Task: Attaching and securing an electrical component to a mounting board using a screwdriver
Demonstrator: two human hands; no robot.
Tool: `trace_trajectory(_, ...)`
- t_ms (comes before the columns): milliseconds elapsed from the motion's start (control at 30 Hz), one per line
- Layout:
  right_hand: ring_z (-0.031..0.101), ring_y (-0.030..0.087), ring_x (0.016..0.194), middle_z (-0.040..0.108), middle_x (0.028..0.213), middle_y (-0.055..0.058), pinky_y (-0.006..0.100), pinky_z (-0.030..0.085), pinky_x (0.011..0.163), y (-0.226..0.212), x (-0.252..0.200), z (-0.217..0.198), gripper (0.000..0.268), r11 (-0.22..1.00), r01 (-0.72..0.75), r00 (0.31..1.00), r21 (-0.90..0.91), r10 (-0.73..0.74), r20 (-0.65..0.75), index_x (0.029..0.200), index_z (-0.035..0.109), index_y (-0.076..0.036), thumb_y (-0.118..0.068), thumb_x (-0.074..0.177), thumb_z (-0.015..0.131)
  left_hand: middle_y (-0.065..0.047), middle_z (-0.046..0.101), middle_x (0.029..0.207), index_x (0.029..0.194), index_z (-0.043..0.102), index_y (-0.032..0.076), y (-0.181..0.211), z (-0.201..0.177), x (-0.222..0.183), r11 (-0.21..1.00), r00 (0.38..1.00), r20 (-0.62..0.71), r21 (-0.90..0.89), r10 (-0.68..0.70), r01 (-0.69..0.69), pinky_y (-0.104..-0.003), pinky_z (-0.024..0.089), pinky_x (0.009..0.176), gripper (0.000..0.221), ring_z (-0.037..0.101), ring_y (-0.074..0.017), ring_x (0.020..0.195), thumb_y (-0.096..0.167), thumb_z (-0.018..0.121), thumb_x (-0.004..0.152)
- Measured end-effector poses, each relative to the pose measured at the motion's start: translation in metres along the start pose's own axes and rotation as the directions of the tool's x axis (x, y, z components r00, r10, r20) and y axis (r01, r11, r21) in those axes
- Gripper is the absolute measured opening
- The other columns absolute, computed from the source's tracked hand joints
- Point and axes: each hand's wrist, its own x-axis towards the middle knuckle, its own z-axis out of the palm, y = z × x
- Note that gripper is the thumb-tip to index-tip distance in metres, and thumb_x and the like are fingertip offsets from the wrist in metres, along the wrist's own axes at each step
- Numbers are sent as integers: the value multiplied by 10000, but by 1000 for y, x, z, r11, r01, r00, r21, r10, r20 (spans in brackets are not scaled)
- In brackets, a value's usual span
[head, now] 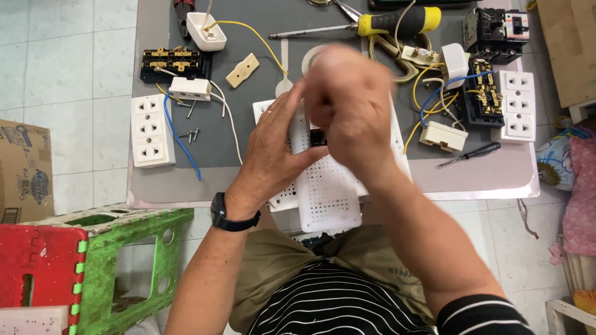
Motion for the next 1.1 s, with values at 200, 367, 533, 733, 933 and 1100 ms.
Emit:
trace_trajectory(200, 330, 131, 580, 362, 661, 38, 298, 280, 542, -4, -10, 14, 267, 999, 49, 918, -10, -48, -395, 755, 411, -38, -162, 989, 382, -124, 388, 1545, 1486, 310, 90, 4, 1, 1, 995, 993, 73, 49, -88, 85, -471, 297, 1155, 839, 361, -301, 1446, 429, 645, 796)
trace_trajectory(367, 488, 187, 469, 529, 535, 117, 301, 412, 538, -4, 12, -36, 474, 892, -278, 842, 357, 49, 537, 605, 523, 13, -299, 951, 435, -197, 453, 1491, 1494, 247, 52, -10, 3, -3, 998, 999, 43, 56, 25, -27, -482, 354, 1131, 990, 462, -355, 1374, 478, 771, 771)
trace_trajectory(533, 221, 159, 421, 224, 464, 55, 317, 213, 436, 14, 0, -33, 399, 809, -262, 965, 526, 237, 116, 551, 320, -73, -252, 878, 460, -121, 408, 1551, 1514, 232, 129, -1, -1, -4, 997, 997, 66, 76, -35, 30, -463, 329, 1146, 906, 409, -309, 1432, 463, 742, 845)
trace_trajectory(733, 329, 155, 482, 308, 555, 55, 281, 247, 469, -3, -19, 16, 308, 996, 23, 909, -86, -57, -413, 614, 325, -47, -58, 921, 335, -126, 392, 1556, 1515, 231, 88, -4, 1, -7, 994, 998, 59, 105, 13, -19, -471, 337, 1164, 881, 407, -311, 1443, 478, 686, 869)
trace_trajectory(933, 584, 242, 931, 588, 975, 146, 335, 490, 852, 5, -5, -19, 251, 980, -58, 997, 192, 49, 52, 971, 557, 30, -193, 905, 463, -154, 481, 1457, 1427, 370, 78, 4, -3, 0, 999, 999, -4, 22, 36, -36, -449, 350, 1134, 769, 470, -314, 1364, 356, 764, 828)
trace_trajectory(1100, 415, 175, 401, 515, 518, 163, 305, 367, 440, -1, 7, -27, 297, 808, -393, 825, 439, 98, 557, 902, 584, 93, -171, 872, 452, -103, 576, 1345, 1380, 403, 54, 18, -6, 5, 978, 976, 58, 30, -209, 208, -384, 495, 930, 935, 572, -279, 1209, 327, 777, 568)
